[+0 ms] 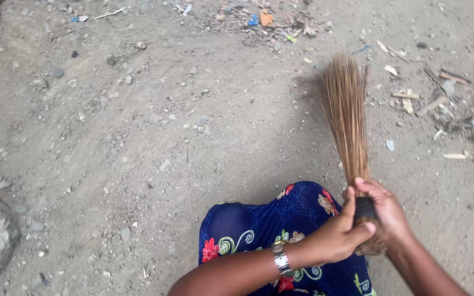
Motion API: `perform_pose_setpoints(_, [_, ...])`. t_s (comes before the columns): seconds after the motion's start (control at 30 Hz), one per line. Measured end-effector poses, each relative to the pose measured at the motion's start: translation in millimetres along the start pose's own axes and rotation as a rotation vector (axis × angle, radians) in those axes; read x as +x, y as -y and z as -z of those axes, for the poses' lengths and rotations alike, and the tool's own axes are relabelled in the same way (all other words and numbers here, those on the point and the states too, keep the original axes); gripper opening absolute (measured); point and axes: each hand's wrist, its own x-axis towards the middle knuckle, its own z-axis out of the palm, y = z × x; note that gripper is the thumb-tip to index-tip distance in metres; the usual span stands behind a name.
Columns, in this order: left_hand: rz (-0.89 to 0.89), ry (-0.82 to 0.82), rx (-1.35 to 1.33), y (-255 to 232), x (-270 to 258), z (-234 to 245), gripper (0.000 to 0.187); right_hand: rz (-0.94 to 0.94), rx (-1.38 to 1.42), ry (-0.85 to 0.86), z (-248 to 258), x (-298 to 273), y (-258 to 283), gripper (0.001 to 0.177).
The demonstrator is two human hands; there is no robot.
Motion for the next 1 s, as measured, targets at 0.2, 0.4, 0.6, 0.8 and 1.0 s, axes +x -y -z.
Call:
perform_pose_setpoints(0.2, [-0.307, -0.303, 0.183, -50.7, -78.2, 51.5, 0.109, 0.202, -0.078, 0.346, -108.5, -38.2, 1.6, 0.035])
perform_pose_setpoints(0.4, [-0.090, -0.643, -0.406, -90.9, -133.9, 117.2, 0.116, 0.042, -0.265, 0.745, -232.7, -47.4, 15.8, 0.065])
perform_pose_setpoints(0.6, [-0.182, -1.030, -0.303, -86.6, -169.8, 218.3, 0.110, 0.006, -0.269, 0.914, -345.9, -24.7, -13.9, 0.058])
perform_pose_setpoints(0.8, [-0.232, -1.200, -0.208, -50.0, -189.2, 249.7, 0.110, -0.030, -0.390, 0.986, -406.0, -12.3, -45.9, 0.055])
perform_pose_setpoints(1.0, [-0.430, -1.222, 0.257, -7.7, -198.6, 287.7, 0.099, -0.153, -0.419, 1.040, -448.8, 25.8, -66.2, 0.047])
